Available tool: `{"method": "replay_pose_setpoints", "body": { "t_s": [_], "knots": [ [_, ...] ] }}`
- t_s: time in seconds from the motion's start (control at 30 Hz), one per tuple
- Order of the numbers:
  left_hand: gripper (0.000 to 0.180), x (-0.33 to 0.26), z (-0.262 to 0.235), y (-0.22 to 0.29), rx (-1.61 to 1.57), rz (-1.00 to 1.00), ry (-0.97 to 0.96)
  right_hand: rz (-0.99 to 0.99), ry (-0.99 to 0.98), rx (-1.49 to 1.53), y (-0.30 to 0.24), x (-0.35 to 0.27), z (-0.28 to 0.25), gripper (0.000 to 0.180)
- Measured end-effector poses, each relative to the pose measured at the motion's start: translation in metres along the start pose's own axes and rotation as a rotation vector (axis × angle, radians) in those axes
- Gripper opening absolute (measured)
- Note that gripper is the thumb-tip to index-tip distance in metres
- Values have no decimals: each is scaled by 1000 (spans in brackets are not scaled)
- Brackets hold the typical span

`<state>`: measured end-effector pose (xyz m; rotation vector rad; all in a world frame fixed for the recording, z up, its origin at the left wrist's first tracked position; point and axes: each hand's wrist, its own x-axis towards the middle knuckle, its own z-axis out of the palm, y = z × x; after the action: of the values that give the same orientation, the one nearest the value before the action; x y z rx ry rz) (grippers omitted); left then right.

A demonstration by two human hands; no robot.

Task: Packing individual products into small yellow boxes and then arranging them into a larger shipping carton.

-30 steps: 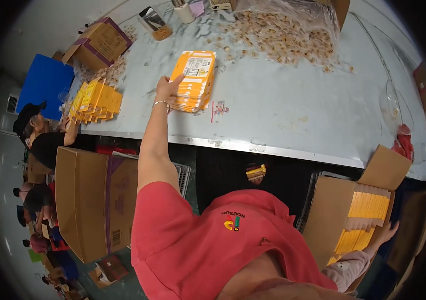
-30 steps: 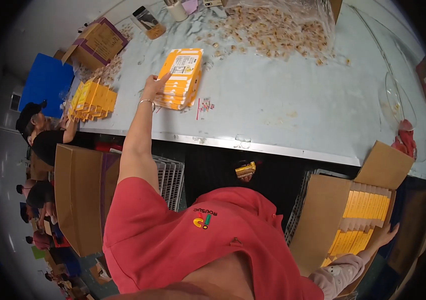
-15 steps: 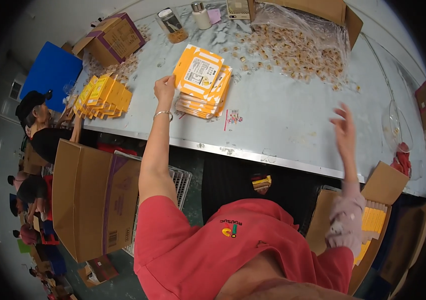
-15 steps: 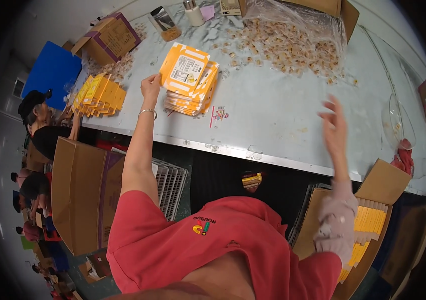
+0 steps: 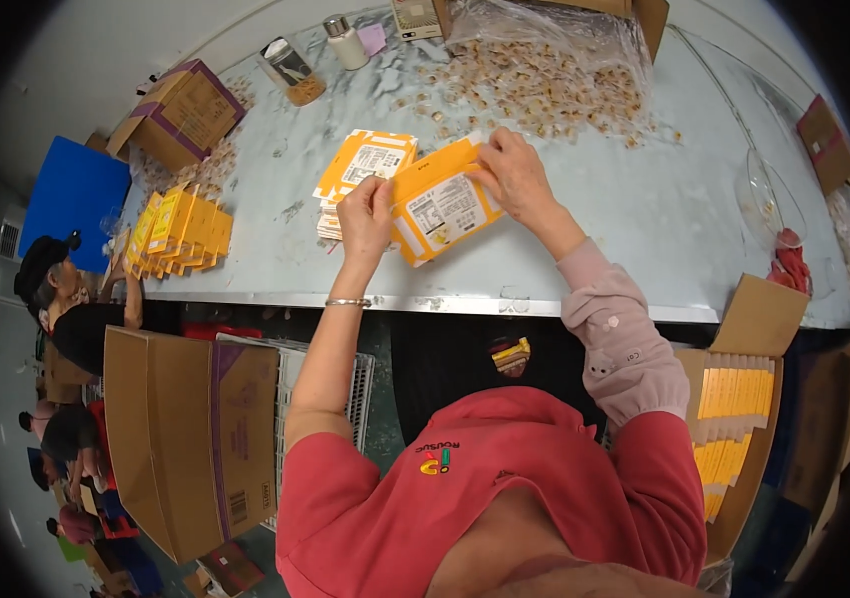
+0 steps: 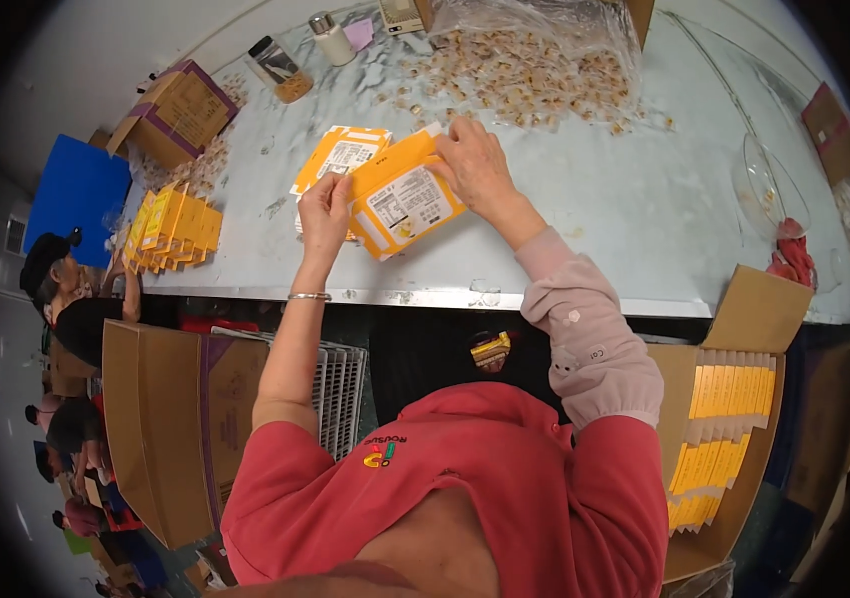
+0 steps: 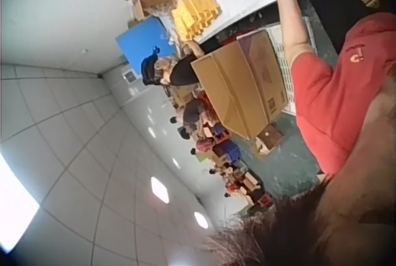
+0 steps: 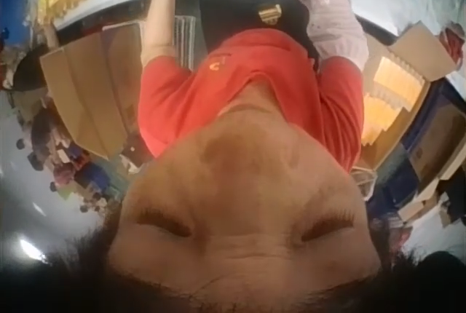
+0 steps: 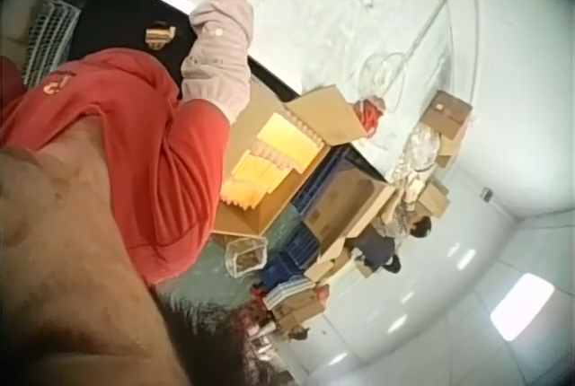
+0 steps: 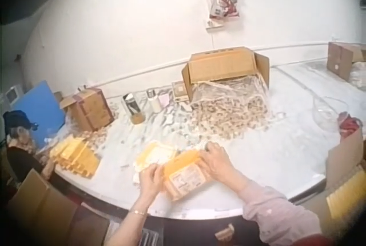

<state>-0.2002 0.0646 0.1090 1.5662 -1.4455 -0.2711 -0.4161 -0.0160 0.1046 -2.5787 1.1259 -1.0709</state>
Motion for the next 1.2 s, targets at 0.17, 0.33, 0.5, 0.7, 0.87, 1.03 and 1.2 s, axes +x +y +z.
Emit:
{"method": "replay_pose_setpoints", "body": {
  "t_s": [0.17,0.33,0.5,0.7,0.87,1.03,1.2],
  "knots": [
    [20,-18,32,0,103,139,79,417,25,166,8,-23,-18,17],
    [22,-19,41,24,-101,84,46,152,269,205,12,-34,-28,16],
    [23,-14,35,39,-258,37,29,94,165,37,32,-56,-20,31],
    [21,-14,43,33,-259,90,36,69,298,10,22,-41,-40,28],
    [20,-18,46,20,-177,35,-41,-28,64,-111,32,-45,-38,29],
    [19,-29,56,19,-53,32,48,320,46,218,34,-51,-22,25],
    [34,-33,48,8,11,52,-116,447,8,896,32,-58,-31,29]
  ]
}}
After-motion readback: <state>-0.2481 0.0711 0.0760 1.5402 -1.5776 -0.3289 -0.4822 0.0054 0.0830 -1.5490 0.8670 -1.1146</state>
